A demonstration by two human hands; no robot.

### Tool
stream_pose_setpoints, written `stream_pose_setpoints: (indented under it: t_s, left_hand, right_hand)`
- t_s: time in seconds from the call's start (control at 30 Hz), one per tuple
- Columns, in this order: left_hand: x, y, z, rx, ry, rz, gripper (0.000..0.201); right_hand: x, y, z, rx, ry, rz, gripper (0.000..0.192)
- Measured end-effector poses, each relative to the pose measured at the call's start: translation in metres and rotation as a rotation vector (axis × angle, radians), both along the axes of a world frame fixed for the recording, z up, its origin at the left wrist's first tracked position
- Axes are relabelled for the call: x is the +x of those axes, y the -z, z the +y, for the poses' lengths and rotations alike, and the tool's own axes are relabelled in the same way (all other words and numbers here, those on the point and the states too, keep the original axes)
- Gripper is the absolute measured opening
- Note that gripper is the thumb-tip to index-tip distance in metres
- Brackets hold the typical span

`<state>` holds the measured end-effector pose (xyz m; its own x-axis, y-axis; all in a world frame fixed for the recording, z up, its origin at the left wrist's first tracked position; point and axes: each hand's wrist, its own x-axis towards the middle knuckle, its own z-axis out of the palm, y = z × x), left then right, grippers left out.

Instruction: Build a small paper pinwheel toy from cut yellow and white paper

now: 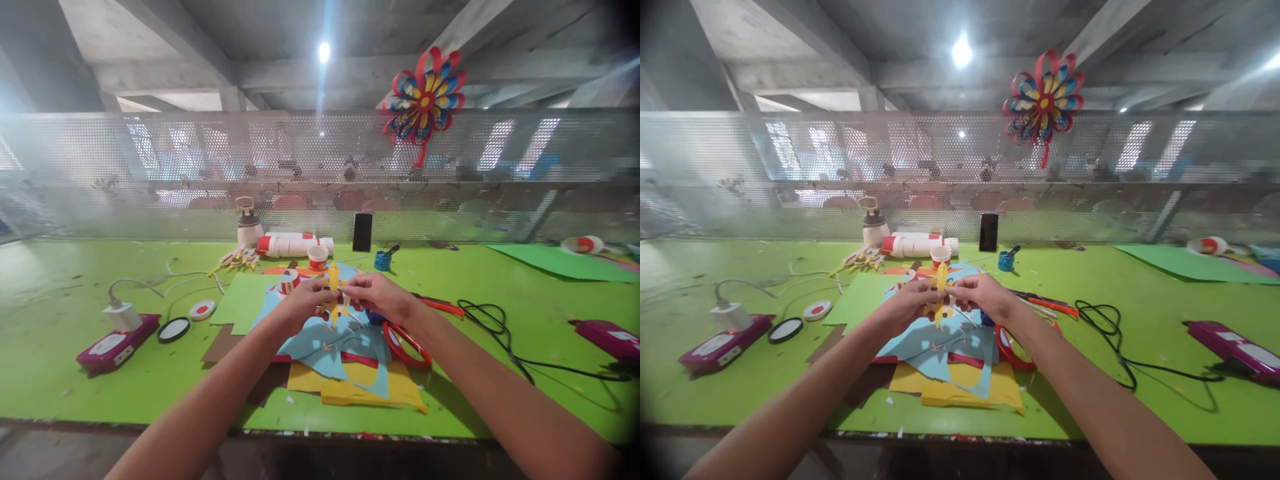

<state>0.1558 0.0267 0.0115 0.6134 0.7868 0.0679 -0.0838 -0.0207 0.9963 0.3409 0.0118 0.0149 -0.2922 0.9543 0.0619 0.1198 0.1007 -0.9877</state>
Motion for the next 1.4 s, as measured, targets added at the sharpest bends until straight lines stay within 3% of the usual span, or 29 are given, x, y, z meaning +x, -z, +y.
stream_pose_setpoints:
  t_s: [0.3,0.8,1.0,1.2,1.4]
  left_hand:
    - [-0.018,0.0,0.008,-0.097,-0.099,-0.014,0.018]
    - [-0.022,0.006,0.013,-0.149,-0.062,-0.026,0.017]
    - [-0.026,0.01,0.023,-0.183,-0.113,-0.106,0.014]
    - [-0.047,-0.006,0.04,-0.248,-0.311,-0.237,0.005]
    - [-0.086,-0.031,0.04,-0.233,-0.444,-0.213,0.001]
  right_hand:
    - [0.006,0.009,0.005,-0.074,0.003,0.129,0.035]
    - [0.006,0.02,0.007,-0.081,0.013,0.139,0.038]
    - [0.017,0.022,0.01,-0.005,0.18,0.093,0.046]
    - [0.027,0.023,0.014,0.061,0.283,-0.008,0.039]
    - [0.008,0.013,0.01,0.131,0.151,-0.275,0.027]
